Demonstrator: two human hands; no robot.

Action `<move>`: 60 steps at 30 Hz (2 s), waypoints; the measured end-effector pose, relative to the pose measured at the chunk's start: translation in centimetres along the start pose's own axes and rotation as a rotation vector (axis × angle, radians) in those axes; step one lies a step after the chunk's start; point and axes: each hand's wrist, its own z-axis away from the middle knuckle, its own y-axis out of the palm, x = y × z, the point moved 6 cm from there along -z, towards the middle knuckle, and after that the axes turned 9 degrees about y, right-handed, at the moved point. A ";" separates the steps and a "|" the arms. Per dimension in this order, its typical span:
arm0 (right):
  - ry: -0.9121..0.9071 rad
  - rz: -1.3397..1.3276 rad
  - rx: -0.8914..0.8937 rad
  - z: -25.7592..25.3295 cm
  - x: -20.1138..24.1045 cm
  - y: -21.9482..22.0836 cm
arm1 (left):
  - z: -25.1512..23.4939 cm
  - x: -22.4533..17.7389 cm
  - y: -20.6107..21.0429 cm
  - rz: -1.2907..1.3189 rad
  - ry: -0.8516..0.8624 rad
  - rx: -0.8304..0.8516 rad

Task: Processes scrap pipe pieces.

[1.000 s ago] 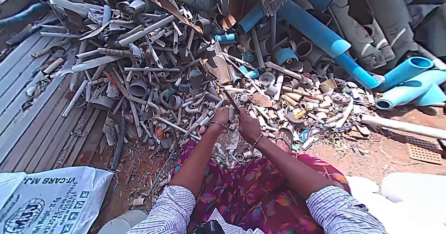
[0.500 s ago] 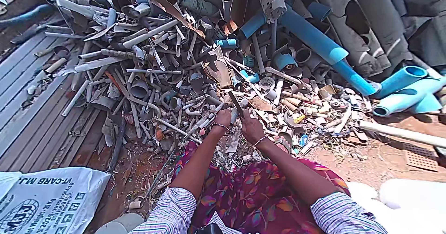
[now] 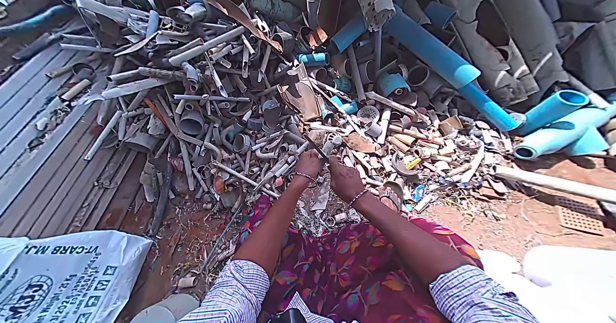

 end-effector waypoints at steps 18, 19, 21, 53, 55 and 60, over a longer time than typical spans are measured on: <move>0.277 -0.984 -0.092 -2.0 -5.8 -0.4 | 1.1 -1.3 1.5 -0.110 0.211 0.100; 0.272 -1.054 -0.100 -1.4 -6.1 -0.3 | 1.5 -1.6 2.1 -0.110 0.257 0.107; 0.250 -1.116 -0.155 0.8 -6.8 -1.0 | 2.9 -2.6 3.3 -0.058 0.354 0.126; 1.289 -0.722 -1.041 54.3 -30.3 4.3 | 14.9 4.8 8.7 -0.543 0.604 0.397; 1.284 -0.733 -1.006 53.6 -30.6 5.1 | 15.5 4.8 8.2 -0.578 0.592 0.406; 1.296 -0.775 -0.977 53.5 -32.1 6.7 | 15.4 5.7 7.8 -0.604 0.580 0.421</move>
